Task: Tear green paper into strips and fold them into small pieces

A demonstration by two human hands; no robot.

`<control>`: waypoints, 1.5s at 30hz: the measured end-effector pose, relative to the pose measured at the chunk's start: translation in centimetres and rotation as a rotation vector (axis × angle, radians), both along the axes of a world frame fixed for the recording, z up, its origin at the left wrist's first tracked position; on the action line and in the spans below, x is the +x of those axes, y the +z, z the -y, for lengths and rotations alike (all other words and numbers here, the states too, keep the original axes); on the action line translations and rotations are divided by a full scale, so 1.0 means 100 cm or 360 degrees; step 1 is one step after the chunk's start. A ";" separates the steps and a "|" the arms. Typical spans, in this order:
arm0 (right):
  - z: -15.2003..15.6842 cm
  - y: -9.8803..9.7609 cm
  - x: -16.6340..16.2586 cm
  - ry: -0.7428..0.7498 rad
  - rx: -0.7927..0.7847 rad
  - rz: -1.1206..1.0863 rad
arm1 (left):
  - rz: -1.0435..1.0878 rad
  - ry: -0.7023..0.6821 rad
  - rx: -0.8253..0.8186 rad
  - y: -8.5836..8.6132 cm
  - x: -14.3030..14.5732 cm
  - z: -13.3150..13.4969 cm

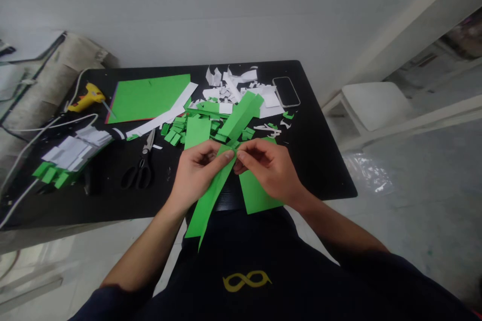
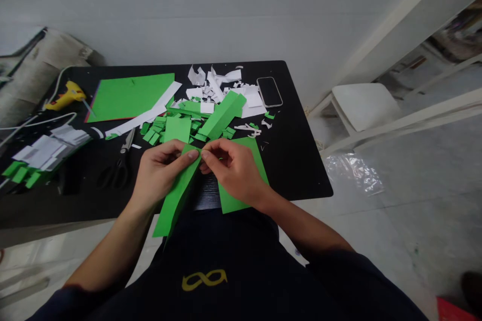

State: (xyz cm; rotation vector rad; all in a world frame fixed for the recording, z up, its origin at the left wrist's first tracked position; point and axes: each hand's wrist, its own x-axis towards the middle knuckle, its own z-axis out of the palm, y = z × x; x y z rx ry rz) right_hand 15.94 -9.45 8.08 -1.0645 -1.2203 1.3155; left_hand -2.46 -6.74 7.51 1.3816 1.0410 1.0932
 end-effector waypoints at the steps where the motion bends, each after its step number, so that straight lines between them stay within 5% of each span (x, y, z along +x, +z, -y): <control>1: 0.000 -0.001 0.000 -0.0003 -0.0010 -0.0006 | 0.0002 0.0003 -0.0003 0.000 0.000 0.000; 45: 0.000 -0.012 0.006 -0.0051 0.0200 -0.0090 | -0.0001 -0.0051 -0.0058 -0.002 -0.004 0.004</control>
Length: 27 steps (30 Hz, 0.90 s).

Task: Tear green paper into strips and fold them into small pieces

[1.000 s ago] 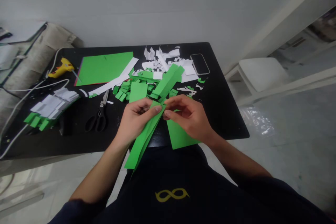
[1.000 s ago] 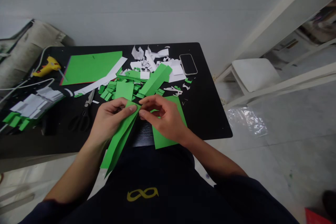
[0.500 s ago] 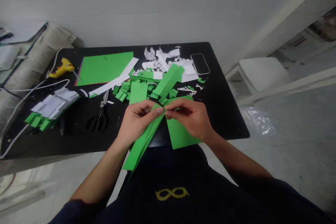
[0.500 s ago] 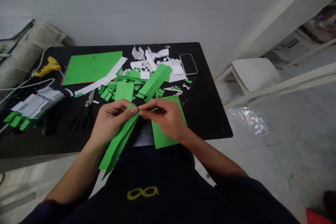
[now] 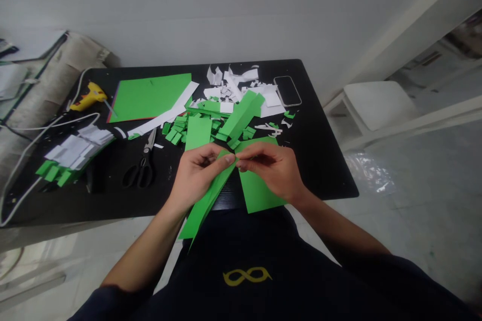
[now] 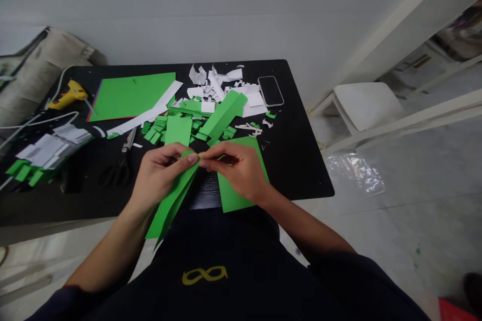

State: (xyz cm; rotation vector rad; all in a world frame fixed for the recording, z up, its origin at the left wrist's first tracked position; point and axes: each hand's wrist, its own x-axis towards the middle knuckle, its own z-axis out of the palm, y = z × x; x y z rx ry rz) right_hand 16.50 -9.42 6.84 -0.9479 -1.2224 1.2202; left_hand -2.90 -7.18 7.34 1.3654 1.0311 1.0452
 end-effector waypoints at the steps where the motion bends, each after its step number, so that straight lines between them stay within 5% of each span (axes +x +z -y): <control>1: 0.000 0.000 0.000 -0.0003 -0.0004 0.0003 | 0.0002 0.0000 0.0002 0.000 0.000 0.000; 27: 0.001 0.003 0.001 0.0151 -0.0274 0.0049 | -0.0093 -0.0051 -0.0012 -0.001 -0.001 0.005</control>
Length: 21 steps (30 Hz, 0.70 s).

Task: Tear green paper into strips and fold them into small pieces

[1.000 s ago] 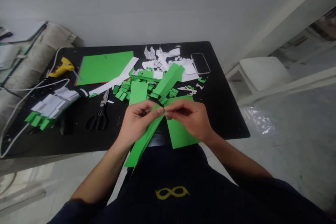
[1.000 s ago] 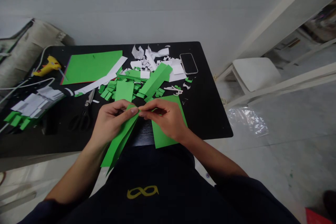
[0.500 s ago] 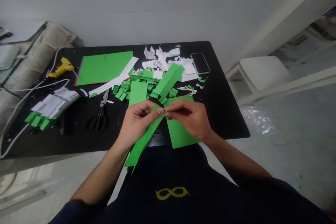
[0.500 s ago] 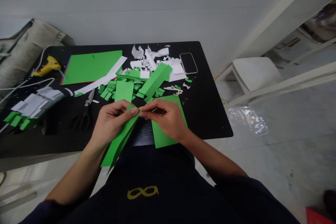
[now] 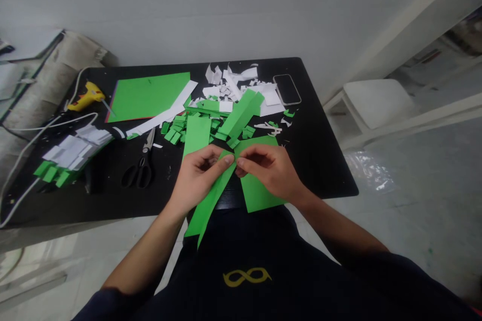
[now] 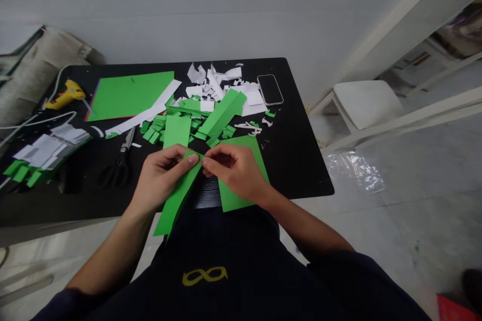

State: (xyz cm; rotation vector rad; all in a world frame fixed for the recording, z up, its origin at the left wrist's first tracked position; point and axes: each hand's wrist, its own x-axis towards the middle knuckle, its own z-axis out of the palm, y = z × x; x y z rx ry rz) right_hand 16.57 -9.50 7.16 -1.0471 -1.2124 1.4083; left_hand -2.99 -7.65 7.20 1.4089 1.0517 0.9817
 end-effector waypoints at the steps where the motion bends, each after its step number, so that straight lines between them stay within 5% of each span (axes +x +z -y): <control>1: 0.000 0.000 0.000 -0.0013 0.0004 0.0009 | -0.0014 -0.0026 -0.0010 0.000 -0.001 0.000; 21: -0.001 -0.007 -0.001 0.0068 -0.0141 -0.0014 | -0.0085 0.0014 -0.0016 -0.006 -0.005 0.001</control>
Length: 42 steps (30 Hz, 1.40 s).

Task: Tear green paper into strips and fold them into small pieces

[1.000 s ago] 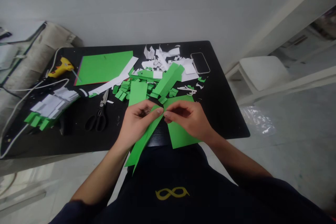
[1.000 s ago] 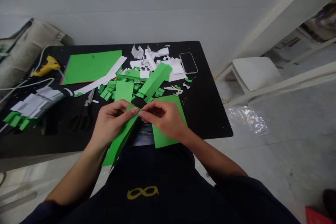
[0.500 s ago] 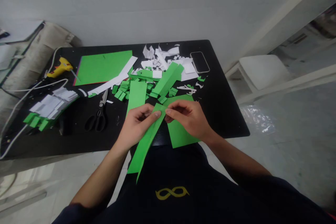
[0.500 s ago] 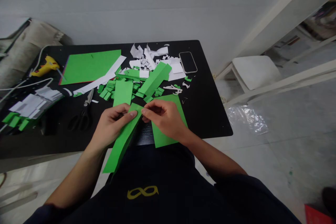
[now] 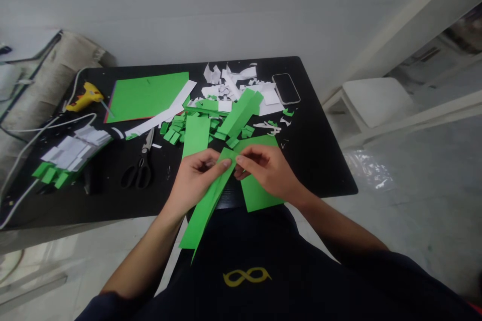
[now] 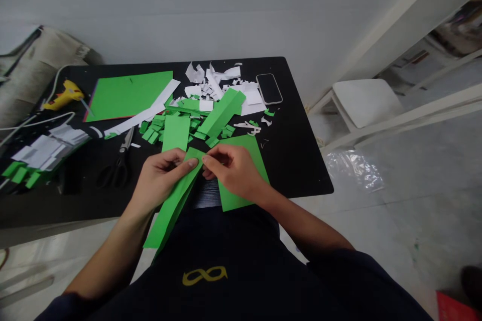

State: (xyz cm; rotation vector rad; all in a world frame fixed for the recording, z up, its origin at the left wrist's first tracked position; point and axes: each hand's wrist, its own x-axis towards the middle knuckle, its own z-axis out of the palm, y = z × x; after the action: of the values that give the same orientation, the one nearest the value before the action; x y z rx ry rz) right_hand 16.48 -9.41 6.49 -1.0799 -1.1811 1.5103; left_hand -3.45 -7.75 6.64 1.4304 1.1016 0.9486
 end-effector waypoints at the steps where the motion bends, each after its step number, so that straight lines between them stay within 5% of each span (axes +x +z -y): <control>1: 0.000 0.000 0.000 0.0021 0.0004 0.0039 | -0.0009 0.0001 -0.0009 0.000 0.000 0.000; 23: -0.001 -0.001 0.002 0.0000 0.0061 0.0100 | 0.0060 -0.0092 -0.0155 -0.007 -0.004 0.002; 42: -0.009 0.004 0.043 -0.0433 0.0158 0.0075 | -0.0063 -0.0575 -0.0312 -0.016 -0.044 0.002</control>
State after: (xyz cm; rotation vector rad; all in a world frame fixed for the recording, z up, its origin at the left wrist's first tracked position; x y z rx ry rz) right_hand 20.80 -8.50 6.92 -1.1627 -1.0808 1.2107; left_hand -7.88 -7.94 5.01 1.4281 0.8966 0.5431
